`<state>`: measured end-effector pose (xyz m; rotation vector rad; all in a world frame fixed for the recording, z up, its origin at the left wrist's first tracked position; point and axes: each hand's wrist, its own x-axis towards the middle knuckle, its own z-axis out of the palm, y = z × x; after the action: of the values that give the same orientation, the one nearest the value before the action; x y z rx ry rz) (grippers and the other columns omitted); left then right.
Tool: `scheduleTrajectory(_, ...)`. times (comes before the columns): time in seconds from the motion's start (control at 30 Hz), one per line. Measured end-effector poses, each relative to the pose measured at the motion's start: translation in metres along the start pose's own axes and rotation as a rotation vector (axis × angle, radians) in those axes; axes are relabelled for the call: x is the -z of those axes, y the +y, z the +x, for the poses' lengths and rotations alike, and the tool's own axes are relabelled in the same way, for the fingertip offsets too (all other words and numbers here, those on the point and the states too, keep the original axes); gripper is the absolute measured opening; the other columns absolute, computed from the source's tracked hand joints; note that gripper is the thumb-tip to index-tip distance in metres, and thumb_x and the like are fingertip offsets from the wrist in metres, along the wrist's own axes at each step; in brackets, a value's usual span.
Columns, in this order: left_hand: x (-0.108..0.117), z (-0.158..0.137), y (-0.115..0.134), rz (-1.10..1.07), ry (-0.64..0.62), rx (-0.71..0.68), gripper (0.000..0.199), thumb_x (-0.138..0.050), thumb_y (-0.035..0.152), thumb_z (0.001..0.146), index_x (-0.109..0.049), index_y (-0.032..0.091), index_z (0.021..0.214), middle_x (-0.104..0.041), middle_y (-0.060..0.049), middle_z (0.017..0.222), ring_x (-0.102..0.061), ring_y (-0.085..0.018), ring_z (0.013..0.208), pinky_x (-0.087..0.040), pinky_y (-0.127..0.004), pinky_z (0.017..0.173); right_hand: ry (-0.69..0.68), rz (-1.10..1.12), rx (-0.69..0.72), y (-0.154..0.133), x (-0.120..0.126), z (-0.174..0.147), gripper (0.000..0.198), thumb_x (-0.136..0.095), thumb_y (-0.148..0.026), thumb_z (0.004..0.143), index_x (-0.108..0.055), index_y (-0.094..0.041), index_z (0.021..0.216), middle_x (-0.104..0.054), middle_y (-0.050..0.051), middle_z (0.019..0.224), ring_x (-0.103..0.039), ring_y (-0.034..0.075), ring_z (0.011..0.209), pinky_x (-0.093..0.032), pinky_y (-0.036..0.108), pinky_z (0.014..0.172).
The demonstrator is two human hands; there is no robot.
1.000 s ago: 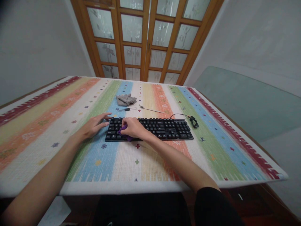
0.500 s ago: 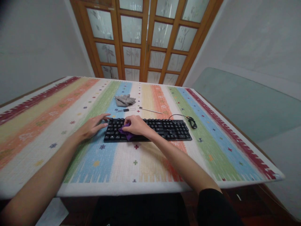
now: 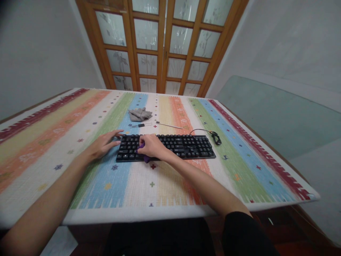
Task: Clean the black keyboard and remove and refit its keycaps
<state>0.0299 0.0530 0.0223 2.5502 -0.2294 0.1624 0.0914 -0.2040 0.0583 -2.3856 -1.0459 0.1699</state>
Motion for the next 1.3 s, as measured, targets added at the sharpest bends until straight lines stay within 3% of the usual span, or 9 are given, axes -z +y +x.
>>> scheduleTrajectory(0.17,-0.001,0.0,0.0,0.011,0.002,-0.002,0.077,-0.042,0.061,0.089,-0.049,0.009,0.146,-0.065,-0.02,0.134,-0.061,-0.037,0.123,-0.041,-0.055,0.11,0.094,0.069,0.025,0.011,0.013,-0.005,0.007,-0.073,-0.021,0.079,-0.07,-0.015,0.08,-0.068,0.001,0.075,-0.057,0.013,0.07,-0.037,0.025,0.068)
scheduleTrajectory(0.27,-0.001,0.001,0.0,0.02,-0.005,-0.011,0.076,-0.041,0.06,0.089,-0.049,0.01,0.146,-0.066,-0.02,0.133,-0.061,-0.036,0.122,-0.042,-0.054,0.109,0.039,0.051,0.037,0.015,0.014,-0.01,0.012,-0.076,-0.026,0.08,-0.07,-0.016,0.079,-0.068,0.002,0.075,-0.057,0.013,0.07,-0.037,0.025,0.068)
scheduleTrajectory(0.63,-0.002,-0.001,-0.001,0.042,-0.002,-0.016,0.073,-0.041,0.059,0.09,-0.049,0.011,0.145,-0.065,-0.019,0.133,-0.061,-0.035,0.122,-0.041,-0.054,0.11,0.032,-0.019,-0.077,0.01,0.004,-0.016,0.01,-0.072,-0.013,0.071,-0.063,-0.017,0.073,-0.058,-0.002,0.065,-0.05,0.013,0.065,-0.031,0.024,0.063)
scheduleTrajectory(1.03,0.0,-0.002,0.003,0.063,-0.013,-0.014,0.069,-0.041,0.056,0.092,-0.049,0.013,0.146,-0.066,-0.016,0.133,-0.062,-0.034,0.12,-0.043,-0.052,0.108,0.115,0.056,-0.053,0.034,0.013,-0.035,0.012,-0.073,-0.023,0.081,-0.064,-0.017,0.076,-0.065,0.0,0.069,-0.055,0.012,0.065,-0.036,0.024,0.064)
scheduleTrajectory(1.3,0.0,-0.001,0.004,0.068,-0.008,0.002,0.072,-0.041,0.058,0.09,-0.049,0.013,0.145,-0.067,-0.016,0.132,-0.062,-0.036,0.121,-0.043,-0.053,0.108,0.113,-0.006,-0.029,0.026,0.002,-0.028,0.007,-0.071,-0.016,0.077,-0.064,-0.017,0.076,-0.065,0.0,0.07,-0.054,0.013,0.065,-0.035,0.024,0.065)
